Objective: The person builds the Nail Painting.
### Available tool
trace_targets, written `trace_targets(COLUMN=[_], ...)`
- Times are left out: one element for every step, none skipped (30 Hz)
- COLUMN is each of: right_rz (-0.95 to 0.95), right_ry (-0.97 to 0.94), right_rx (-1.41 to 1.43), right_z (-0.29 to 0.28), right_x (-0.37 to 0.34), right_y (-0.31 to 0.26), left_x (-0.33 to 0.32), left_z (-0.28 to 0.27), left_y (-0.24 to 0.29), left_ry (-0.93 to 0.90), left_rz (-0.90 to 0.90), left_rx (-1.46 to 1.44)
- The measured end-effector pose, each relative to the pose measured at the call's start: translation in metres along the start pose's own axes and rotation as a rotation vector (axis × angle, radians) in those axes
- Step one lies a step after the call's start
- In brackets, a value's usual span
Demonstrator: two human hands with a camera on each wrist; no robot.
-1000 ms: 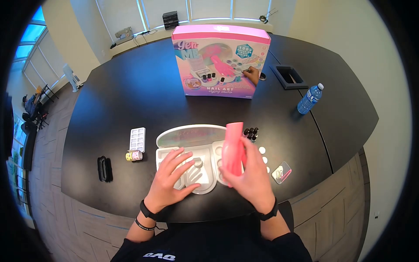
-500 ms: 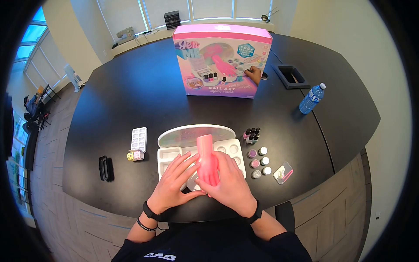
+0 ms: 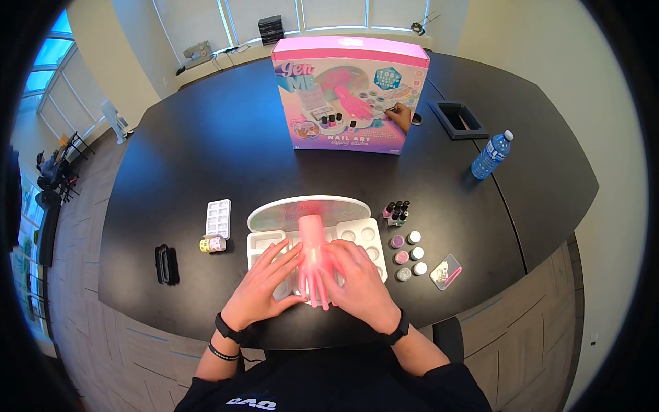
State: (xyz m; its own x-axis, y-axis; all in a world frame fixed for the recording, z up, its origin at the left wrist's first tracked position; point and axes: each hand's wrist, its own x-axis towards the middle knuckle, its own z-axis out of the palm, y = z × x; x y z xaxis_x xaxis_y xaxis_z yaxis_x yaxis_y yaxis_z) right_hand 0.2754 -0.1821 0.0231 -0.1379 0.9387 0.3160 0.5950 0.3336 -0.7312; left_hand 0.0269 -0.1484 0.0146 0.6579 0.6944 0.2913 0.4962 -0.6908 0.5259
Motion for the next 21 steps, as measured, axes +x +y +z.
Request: trace_targets(right_rz=[0.000, 0.011, 0.023, 0.023, 0.025, 0.027, 0.027, 0.043, 0.059, 0.059, 0.056, 0.054, 0.055, 0.054, 0.054, 0.054, 0.066, 0.077, 0.078, 0.083, 0.088], right_ry=[0.000, -0.017, -0.034, -0.034, -0.034, -0.034, -0.034, -0.044, -0.055, -0.055, -0.052, -0.050, -0.050, -0.049, -0.048, -0.049, -0.057, -0.066, -0.066, -0.069, -0.071], right_rx=[-0.001, 0.001, 0.003, 0.003, 0.005, 0.006, 0.005, 0.016, 0.026, 0.026, 0.022, 0.017, 0.017, 0.021, 0.024, 0.024, 0.036, 0.048, 0.048, 0.052, 0.056], right_z=[0.001, 0.001, 0.002, 0.004, 0.005, 0.006, 0.006, 0.006, 0.007, 0.007, 0.008, 0.008, 0.008, 0.008, 0.008, 0.009, 0.009, 0.010, 0.010, 0.010, 0.010], right_x=[0.000, 0.000, 0.000, 0.000, 0.000, 0.000, 0.000, 0.000, 0.000, 0.000, 0.000, 0.000, 0.000, 0.001, 0.001, 0.001, 0.001, 0.001, 0.001, 0.001, 0.001], right_y=[0.001, 0.002, 0.003, 0.004, 0.006, 0.007, 0.007, 0.006, 0.006, 0.007, 0.007, 0.008, 0.007, 0.007, 0.006, 0.006, 0.006, 0.006, 0.006, 0.006, 0.006], left_x=[0.000, 0.000, -0.001, -0.001, -0.001, -0.002, -0.002, -0.002, -0.002, -0.003, -0.003, -0.003, -0.002, -0.002, -0.002, -0.002, -0.002, -0.003, -0.003, -0.003, -0.004], left_z=[0.000, 0.000, -0.001, 0.000, 0.000, 0.001, 0.001, 0.002, 0.001, 0.001, 0.001, 0.001, 0.000, 0.000, -0.001, -0.001, -0.001, -0.002, -0.001, 0.000, 0.000], left_y=[-0.001, -0.001, -0.002, -0.003, -0.004, -0.006, -0.008, -0.009, -0.010, -0.011, -0.011, -0.012, -0.012, -0.012, -0.012, -0.012, -0.012, -0.013, -0.013, -0.014, -0.014], left_ry=[0.000, -0.013, -0.025, -0.025, -0.031, -0.037, -0.037, -0.046, -0.055, -0.055, -0.063, -0.070, -0.071, -0.075, -0.080, -0.079, -0.082, -0.086, -0.086, -0.086, -0.087], left_rz=[0.001, -0.006, -0.014, -0.013, -0.014, -0.014, -0.013, -0.012, -0.011, -0.011, -0.015, -0.018, -0.018, -0.023, -0.027, -0.027, -0.033, -0.039, -0.039, -0.042, -0.046], left_rx=[0.000, 0.002, 0.004, 0.004, 0.005, 0.006, 0.005, 0.008, 0.010, 0.010, 0.011, 0.013, 0.012, 0.007, 0.002, 0.001, -0.001, -0.003, -0.004, -0.006, -0.009])
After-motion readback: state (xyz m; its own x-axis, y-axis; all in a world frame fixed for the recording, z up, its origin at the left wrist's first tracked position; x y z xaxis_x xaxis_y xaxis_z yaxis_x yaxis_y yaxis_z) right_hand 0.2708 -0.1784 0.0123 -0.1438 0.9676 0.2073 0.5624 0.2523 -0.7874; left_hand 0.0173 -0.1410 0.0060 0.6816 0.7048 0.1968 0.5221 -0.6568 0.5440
